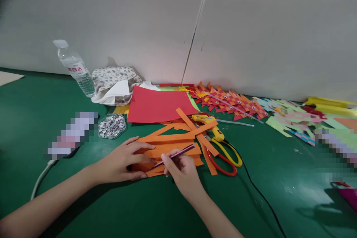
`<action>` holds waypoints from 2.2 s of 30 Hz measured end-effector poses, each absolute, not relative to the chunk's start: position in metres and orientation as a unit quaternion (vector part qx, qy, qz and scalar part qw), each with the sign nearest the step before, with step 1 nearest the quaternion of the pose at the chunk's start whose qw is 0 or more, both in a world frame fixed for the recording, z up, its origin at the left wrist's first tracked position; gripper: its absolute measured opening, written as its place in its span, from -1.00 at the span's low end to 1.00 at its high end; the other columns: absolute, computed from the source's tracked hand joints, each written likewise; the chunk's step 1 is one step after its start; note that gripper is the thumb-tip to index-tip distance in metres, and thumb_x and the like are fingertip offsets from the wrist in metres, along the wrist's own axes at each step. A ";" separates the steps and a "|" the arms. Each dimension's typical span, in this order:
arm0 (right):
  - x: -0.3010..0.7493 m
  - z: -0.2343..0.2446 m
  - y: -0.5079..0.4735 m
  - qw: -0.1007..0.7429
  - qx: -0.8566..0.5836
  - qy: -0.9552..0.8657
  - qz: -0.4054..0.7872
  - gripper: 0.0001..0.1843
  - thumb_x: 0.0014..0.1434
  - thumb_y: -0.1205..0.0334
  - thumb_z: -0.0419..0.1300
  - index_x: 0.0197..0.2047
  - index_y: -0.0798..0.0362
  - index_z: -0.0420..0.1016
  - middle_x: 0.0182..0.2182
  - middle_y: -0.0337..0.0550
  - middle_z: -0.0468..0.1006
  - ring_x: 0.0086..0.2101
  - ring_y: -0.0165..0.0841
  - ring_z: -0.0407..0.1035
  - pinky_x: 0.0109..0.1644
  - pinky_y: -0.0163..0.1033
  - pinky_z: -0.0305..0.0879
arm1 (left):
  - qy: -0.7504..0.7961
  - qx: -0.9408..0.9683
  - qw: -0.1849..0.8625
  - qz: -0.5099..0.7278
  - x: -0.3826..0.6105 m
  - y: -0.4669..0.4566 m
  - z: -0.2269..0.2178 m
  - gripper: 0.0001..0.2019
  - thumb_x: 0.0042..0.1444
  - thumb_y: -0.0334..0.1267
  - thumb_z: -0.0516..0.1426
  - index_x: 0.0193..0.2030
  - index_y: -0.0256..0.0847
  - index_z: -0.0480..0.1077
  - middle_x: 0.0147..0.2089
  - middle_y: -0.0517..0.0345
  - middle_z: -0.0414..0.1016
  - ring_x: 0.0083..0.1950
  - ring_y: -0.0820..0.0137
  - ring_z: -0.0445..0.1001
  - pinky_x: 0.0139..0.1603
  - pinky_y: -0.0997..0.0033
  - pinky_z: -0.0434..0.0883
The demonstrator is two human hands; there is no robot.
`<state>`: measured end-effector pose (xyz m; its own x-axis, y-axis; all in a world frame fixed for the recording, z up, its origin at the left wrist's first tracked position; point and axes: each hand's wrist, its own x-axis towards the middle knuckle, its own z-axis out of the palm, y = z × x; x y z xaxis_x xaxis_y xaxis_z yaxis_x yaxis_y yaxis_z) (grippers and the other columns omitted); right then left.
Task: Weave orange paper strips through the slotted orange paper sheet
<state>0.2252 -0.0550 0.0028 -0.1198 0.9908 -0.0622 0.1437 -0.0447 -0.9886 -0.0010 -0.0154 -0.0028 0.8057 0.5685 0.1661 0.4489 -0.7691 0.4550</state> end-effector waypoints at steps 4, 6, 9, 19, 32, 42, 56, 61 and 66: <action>0.224 0.002 -0.056 0.408 -0.525 -0.524 0.532 -0.64 0.13 -0.08 0.19 -0.43 0.06 0.33 -0.65 -0.31 0.37 -0.59 -0.44 0.31 -0.49 -0.34 0.26 | 0.245 0.934 0.214 0.149 -0.005 -0.011 0.000 -0.70 0.25 -0.26 0.05 0.10 0.07 0.35 0.26 0.10 0.24 0.27 0.26 0.21 0.29 0.04 0.05; 0.224 0.002 -0.056 0.407 -0.534 -0.511 0.537 -0.63 0.12 -0.08 0.20 -0.44 0.06 0.32 -0.66 -0.33 0.35 -0.60 -0.46 0.28 -0.49 -0.35 0.24 | 0.231 0.933 0.232 0.150 -0.008 -0.007 0.001 -0.67 0.25 -0.36 0.02 0.10 0.08 0.36 0.27 0.12 0.24 0.27 0.28 0.21 0.28 0.13 0.08; 0.225 0.000 -0.055 0.400 -0.536 -0.510 0.541 -0.62 0.11 -0.09 0.20 -0.45 0.06 0.30 -0.67 -0.35 0.33 -0.61 -0.48 0.26 -0.50 -0.36 0.21 | 0.225 0.925 0.265 0.150 -0.014 -0.004 0.003 -0.63 0.18 -0.40 0.08 0.08 0.10 0.37 0.28 0.16 0.22 0.27 0.27 0.22 0.29 0.16 0.07; 0.225 -0.003 -0.058 0.394 -0.529 -0.509 0.553 -0.65 0.13 -0.07 0.20 -0.40 0.05 0.30 -0.65 -0.35 0.37 -0.60 -0.49 0.27 -0.49 -0.38 0.22 | 0.234 0.916 0.292 0.145 -0.017 -0.003 0.003 -0.57 0.03 -0.26 0.24 0.08 0.08 0.38 0.30 0.18 0.19 0.29 0.18 0.16 0.32 0.06 0.04; 0.215 -0.006 -0.061 0.387 -0.525 -0.515 0.556 -0.70 0.12 0.01 0.24 -0.40 0.05 0.30 -0.58 -0.29 0.51 -0.58 -0.48 0.39 -0.44 -0.38 0.32 | 0.236 0.917 0.288 0.144 -0.017 -0.004 0.001 -0.51 -0.04 -0.10 0.28 0.08 0.07 0.36 0.30 0.12 0.18 0.29 0.12 0.17 0.32 -0.01 -0.03; 0.216 -0.005 -0.061 0.383 -0.529 -0.525 0.546 -0.70 0.13 -0.01 0.22 -0.39 0.04 0.30 -0.57 -0.27 0.52 -0.56 -0.45 0.41 -0.42 -0.35 0.34 | 0.246 0.912 0.280 0.173 -0.013 -0.005 -0.001 -0.63 0.02 -0.09 0.25 0.01 0.02 0.42 0.24 0.11 0.26 0.23 0.18 0.23 0.27 0.12 0.10; 0.218 -0.005 -0.059 0.397 -0.538 -0.522 0.530 -0.68 0.14 -0.03 0.20 -0.40 0.04 0.31 -0.58 -0.24 0.52 -0.56 -0.42 0.41 -0.42 -0.31 0.34 | 0.281 0.911 0.197 0.227 -0.010 -0.005 -0.004 -0.62 0.14 -0.32 0.13 0.11 -0.02 0.31 0.20 0.06 0.28 0.18 0.24 0.27 0.20 0.18 0.18; 0.221 -0.002 -0.057 0.410 -0.548 -0.505 0.527 -0.65 0.11 -0.06 0.22 -0.41 0.05 0.31 -0.57 -0.23 0.51 -0.53 -0.39 0.42 -0.39 -0.29 0.36 | 0.430 0.857 0.087 0.269 -0.012 -0.001 -0.007 -0.77 0.12 -0.07 0.15 -0.36 -0.20 0.41 -0.43 0.18 0.44 -0.36 0.38 0.40 -0.22 0.32 0.29; 0.221 0.000 -0.056 0.416 -0.554 -0.494 0.525 -0.64 0.10 -0.08 0.23 -0.40 0.05 0.31 -0.58 -0.24 0.51 -0.54 -0.40 0.41 -0.39 -0.29 0.35 | 0.443 0.851 0.129 0.249 -0.010 -0.001 -0.004 -0.66 0.15 -0.04 0.11 -0.54 -0.20 0.40 -0.55 0.22 0.43 -0.46 0.43 0.36 -0.32 0.38 0.25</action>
<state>0.2215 -0.0557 -0.0001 -0.0402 0.9844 -0.1714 0.1103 -0.1661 -0.9799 -0.0102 -0.0015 -0.0038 0.4827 0.8192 0.3098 0.6905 -0.5736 0.4406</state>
